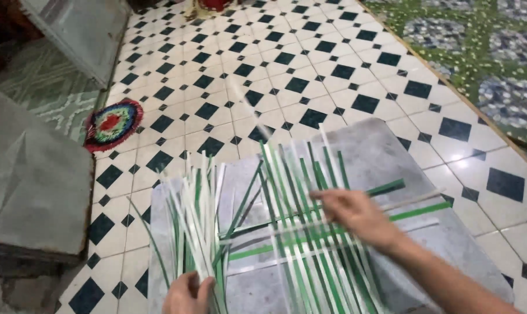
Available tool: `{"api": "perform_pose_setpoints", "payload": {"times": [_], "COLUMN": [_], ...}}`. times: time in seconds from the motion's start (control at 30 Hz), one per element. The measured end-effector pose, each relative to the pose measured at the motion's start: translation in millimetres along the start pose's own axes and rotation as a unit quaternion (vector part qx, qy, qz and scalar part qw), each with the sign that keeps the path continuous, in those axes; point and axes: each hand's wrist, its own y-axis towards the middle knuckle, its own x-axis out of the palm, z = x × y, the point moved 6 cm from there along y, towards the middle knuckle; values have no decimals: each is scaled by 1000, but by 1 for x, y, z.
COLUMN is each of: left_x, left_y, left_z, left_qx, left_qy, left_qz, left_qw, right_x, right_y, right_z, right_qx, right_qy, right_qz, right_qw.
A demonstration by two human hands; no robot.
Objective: Weaving green and white plastic strips together on a flat surface to create a patterned mat.
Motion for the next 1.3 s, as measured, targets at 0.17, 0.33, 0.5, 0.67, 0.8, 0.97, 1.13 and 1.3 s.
{"api": "perform_pose_setpoints", "payload": {"times": [0.17, 0.33, 0.5, 0.67, 0.8, 0.97, 1.13, 1.3], "left_x": [-36, -67, 13, 90, 131, 109, 81, 48], "left_y": [-15, -74, -43, 84, 130, 123, 108, 81], "left_z": [22, 196, 377, 461, 486, 490, 488, 484], "left_qx": [140, 203, 527, 418, 375, 270, 298, 333], "left_qy": [39, -207, -170, -12, 13, -40, -111, -272], "left_qz": [199, 43, 9, -2, -192, -370, -356, -367], "left_qw": [969, 956, 832, 908, 907, 888, 878, 825], "right_x": [-98, -113, -88, -106, -127, -128, -139, -138], "right_y": [21, 68, 159, 165, 154, 156, 142, 134], "right_z": [49, 59, 113, 137, 125, 130, 124, 112], "right_qx": [35, 28, -142, -133, -177, -30, 63, 45], "right_qy": [96, 250, 313, 327, 360, 408, 377, 278], "right_qz": [150, 162, 115, 146, 117, 101, 162, 202], "right_qw": [983, 954, 932, 924, 909, 907, 910, 938]}}
